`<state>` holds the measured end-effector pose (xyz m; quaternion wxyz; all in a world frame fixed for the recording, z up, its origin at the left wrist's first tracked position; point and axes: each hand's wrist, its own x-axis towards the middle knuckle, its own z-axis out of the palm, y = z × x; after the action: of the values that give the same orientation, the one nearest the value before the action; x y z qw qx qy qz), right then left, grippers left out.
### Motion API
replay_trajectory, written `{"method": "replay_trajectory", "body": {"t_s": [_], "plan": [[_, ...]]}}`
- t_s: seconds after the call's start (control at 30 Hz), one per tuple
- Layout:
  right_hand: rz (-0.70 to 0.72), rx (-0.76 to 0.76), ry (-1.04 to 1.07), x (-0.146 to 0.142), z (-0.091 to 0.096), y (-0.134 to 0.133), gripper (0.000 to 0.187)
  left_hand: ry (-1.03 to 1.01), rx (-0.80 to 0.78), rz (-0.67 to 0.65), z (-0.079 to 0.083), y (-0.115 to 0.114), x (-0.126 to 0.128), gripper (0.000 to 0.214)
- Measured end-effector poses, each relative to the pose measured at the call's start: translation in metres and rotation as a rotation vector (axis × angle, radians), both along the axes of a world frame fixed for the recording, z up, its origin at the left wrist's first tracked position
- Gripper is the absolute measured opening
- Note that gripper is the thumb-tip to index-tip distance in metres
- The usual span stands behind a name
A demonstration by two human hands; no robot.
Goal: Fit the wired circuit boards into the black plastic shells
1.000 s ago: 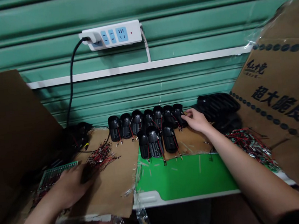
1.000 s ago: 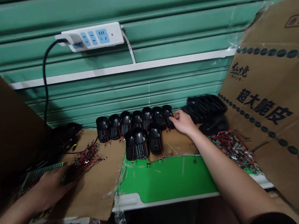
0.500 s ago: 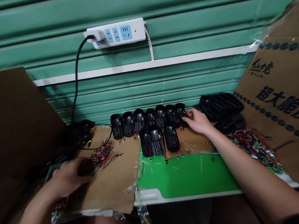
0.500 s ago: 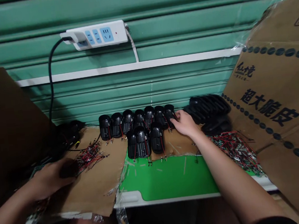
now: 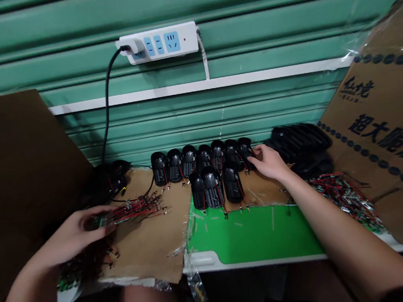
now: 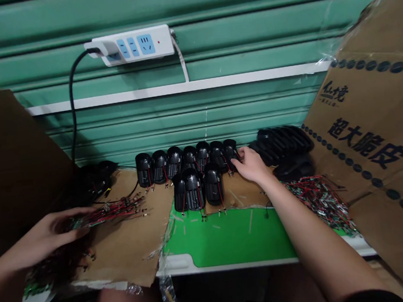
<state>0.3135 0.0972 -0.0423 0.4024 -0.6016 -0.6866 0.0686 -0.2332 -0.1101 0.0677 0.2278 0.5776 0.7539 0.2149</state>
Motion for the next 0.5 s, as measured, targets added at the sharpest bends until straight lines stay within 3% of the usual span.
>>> {"method": "replay_trajectory", "body": {"t_s": [0.07,0.3,0.5], "plan": [[0.001,0.000,-0.003,0.000,0.000,0.000,0.041,-0.123,-0.038,-0.024,0.003,-0.003,-0.004,0.086],[0.020,0.000,-0.009,0.000,0.001,-0.002,0.040,-0.268,-0.027,-0.002,0.010,-0.013,-0.005,0.074],[-0.021,0.087,0.058,-0.004,0.010,-0.007,0.047,-0.640,0.144,0.083,0.001,-0.026,0.001,0.101]]}}
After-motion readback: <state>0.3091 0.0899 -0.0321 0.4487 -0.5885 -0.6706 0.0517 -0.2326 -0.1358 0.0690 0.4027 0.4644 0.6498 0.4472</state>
